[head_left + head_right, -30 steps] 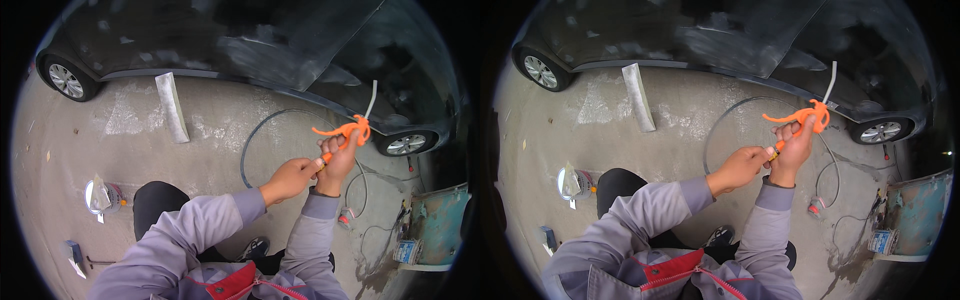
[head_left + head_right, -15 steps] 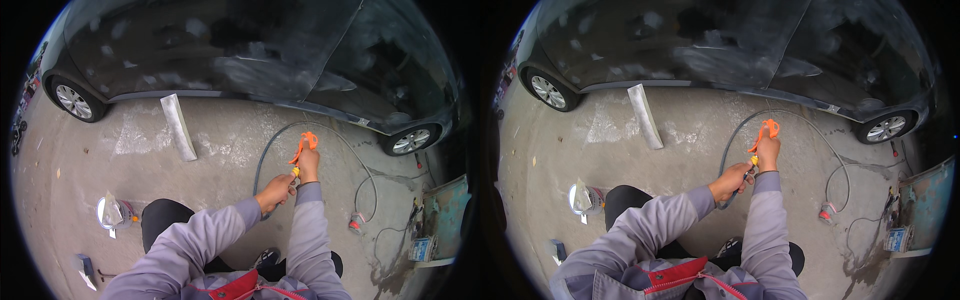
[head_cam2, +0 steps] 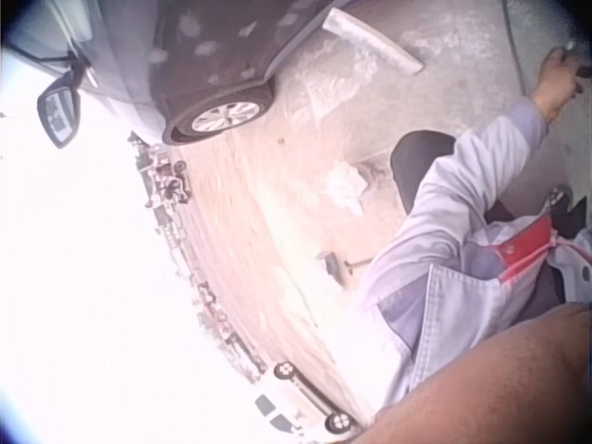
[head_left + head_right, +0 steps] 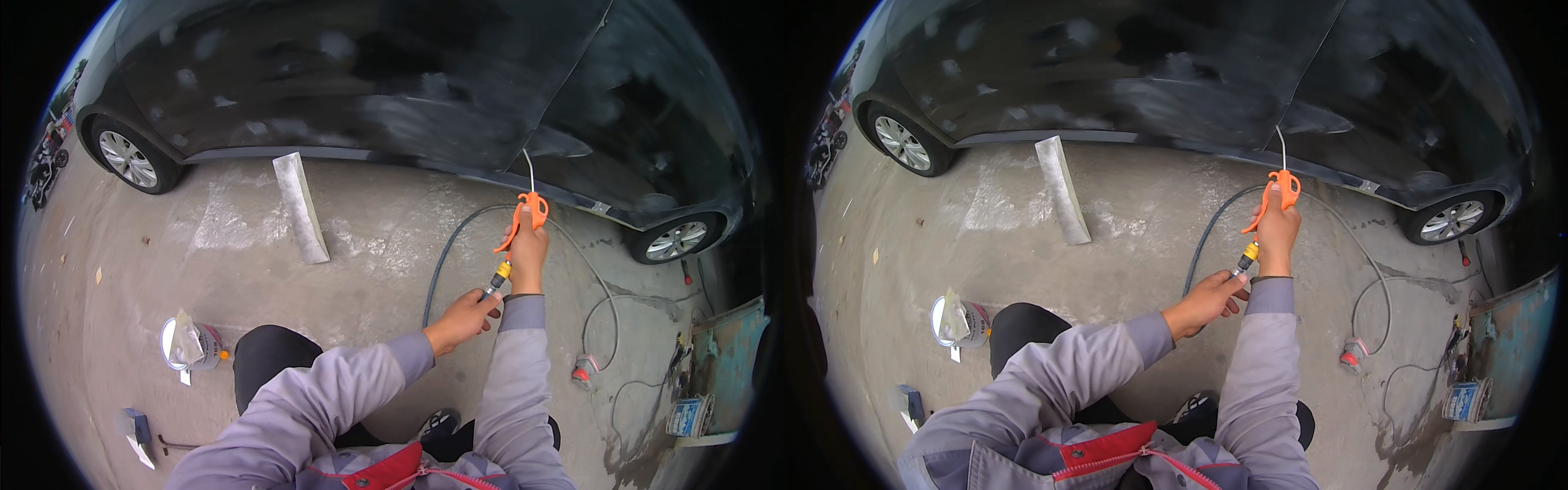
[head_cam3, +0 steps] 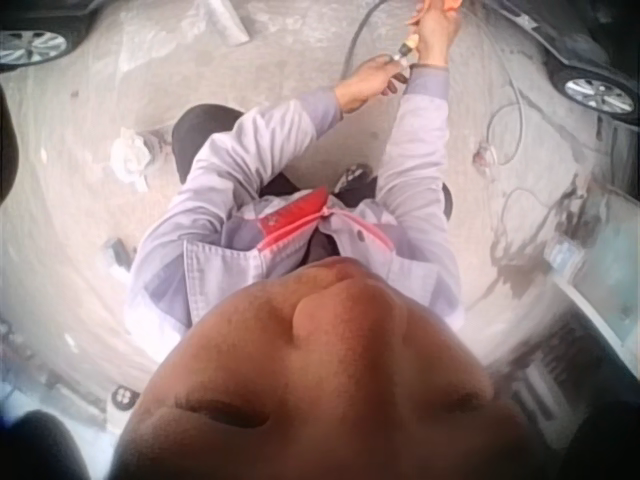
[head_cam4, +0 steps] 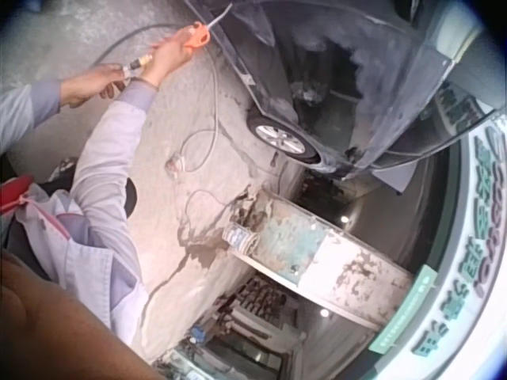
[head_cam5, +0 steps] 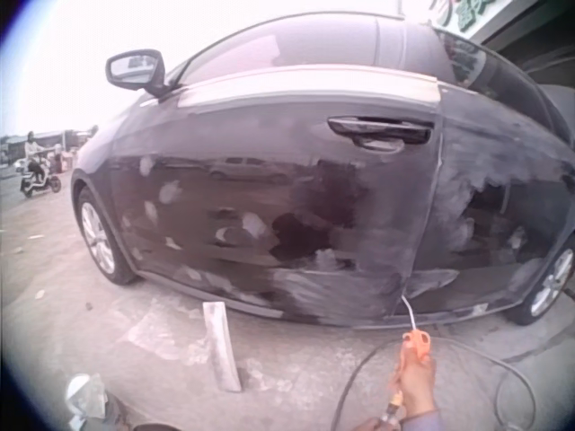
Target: The person inspects a dent on a car door, then uses a pneumatic sander to smooth the surface. They mix body filler on a metal sheet and prepare to apply it to the damaged area.
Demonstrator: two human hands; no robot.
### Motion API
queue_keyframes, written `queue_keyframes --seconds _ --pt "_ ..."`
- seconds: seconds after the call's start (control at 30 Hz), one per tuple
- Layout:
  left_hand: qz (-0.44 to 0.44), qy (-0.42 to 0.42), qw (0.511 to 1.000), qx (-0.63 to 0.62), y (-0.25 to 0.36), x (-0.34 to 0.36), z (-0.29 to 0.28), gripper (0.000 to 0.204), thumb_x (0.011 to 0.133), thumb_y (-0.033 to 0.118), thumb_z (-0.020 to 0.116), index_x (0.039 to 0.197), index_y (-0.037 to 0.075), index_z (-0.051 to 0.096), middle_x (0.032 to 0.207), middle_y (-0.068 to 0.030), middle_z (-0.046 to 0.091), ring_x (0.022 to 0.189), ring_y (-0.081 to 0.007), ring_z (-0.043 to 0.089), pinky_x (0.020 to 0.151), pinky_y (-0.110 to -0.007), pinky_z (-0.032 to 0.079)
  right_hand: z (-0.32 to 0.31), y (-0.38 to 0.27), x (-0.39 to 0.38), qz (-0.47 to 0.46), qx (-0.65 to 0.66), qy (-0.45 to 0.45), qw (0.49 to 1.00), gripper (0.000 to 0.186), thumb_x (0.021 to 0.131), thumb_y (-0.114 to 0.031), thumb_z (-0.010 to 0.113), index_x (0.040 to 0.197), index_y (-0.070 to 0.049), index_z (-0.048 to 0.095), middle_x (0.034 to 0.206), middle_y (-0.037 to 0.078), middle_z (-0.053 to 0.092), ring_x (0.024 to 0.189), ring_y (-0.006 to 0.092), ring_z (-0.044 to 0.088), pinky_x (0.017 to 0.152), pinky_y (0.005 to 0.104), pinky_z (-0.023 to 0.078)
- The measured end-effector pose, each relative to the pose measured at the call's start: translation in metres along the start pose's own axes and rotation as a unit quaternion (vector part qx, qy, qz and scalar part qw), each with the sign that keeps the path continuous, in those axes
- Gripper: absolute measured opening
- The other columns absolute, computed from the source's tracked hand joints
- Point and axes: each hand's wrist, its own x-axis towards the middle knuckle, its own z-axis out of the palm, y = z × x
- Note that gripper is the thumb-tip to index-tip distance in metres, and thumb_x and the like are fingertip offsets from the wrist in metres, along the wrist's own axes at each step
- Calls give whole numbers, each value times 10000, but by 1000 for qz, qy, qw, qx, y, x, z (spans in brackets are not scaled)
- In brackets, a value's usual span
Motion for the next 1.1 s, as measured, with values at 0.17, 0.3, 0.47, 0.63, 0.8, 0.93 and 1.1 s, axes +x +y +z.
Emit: queue_keyframes --seconds 0.17,0.3,0.47,0.63,0.8,0.93,1.1 --pt "-8 58 996 64 -11 6 -15 520 1080 481 544 1250 -7 611 1115 -80 667 943 -154 567 877 -310 471 13 12 1 12 -32 -11 999 427 1048 -418 620 870 -31 652 661 51 620 545 150 614 500 327 497" --pt "35 146 988 30 -11 6 -24 552 1087 497 520 1259 -19 611 1136 -91 651 1007 -170 566 922 -327 465 40 7 -14 -32 -137 -157 978 395 1047 -388 631 896 -24 649 659 50 615 545 138 605 507 318 489" --pt "72 219 973 -14 -4 2 -31 598 1094 498 503 1333 -42 597 1206 -113 662 1041 -189 577 959 -339 458 76 -2 -35 -63 -79 -86 991 329 1058 -335 620 991 -14 642 658 38 604 543 135 594 508 318 495" --pt "59 211 975 -27 1 0 -42 599 1089 479 518 1355 -53 591 1227 -125 667 1077 -190 580 962 -341 456 85 -9 -44 -81 -72 -128 986 344 1047 -358 634 968 -24 656 677 43 621 551 131 595 504 328 501" --pt "47 211 976 -4 -4 -1 -48 538 1067 449 571 1297 -35 621 1200 -112 672 1044 -191 573 945 -336 456 80 16 -27 -50 -54 -92 993 364 1044 -364 633 912 -25 659 667 39 615 542 134 588 507 328 488" --pt "52 212 976 -16 -10 1 -51 472 1044 435 616 1208 -6 641 1137 -80 662 1013 -175 560 923 -323 456 51 49 -2 2 -67 0 998 384 1052 -373 618 891 -26 654 663 41 619 519 142 581 479 334 472" --pt "41 233 972 -3 -14 3 -56 432 1037 414 627 1160 1 643 1109 -64 655 994 -168 548 903 -311 454 36 77 8 25 -23 -33 999 424 1059 -403 607 846 -37 635 665 54 636 516 149 603 445 321 450"
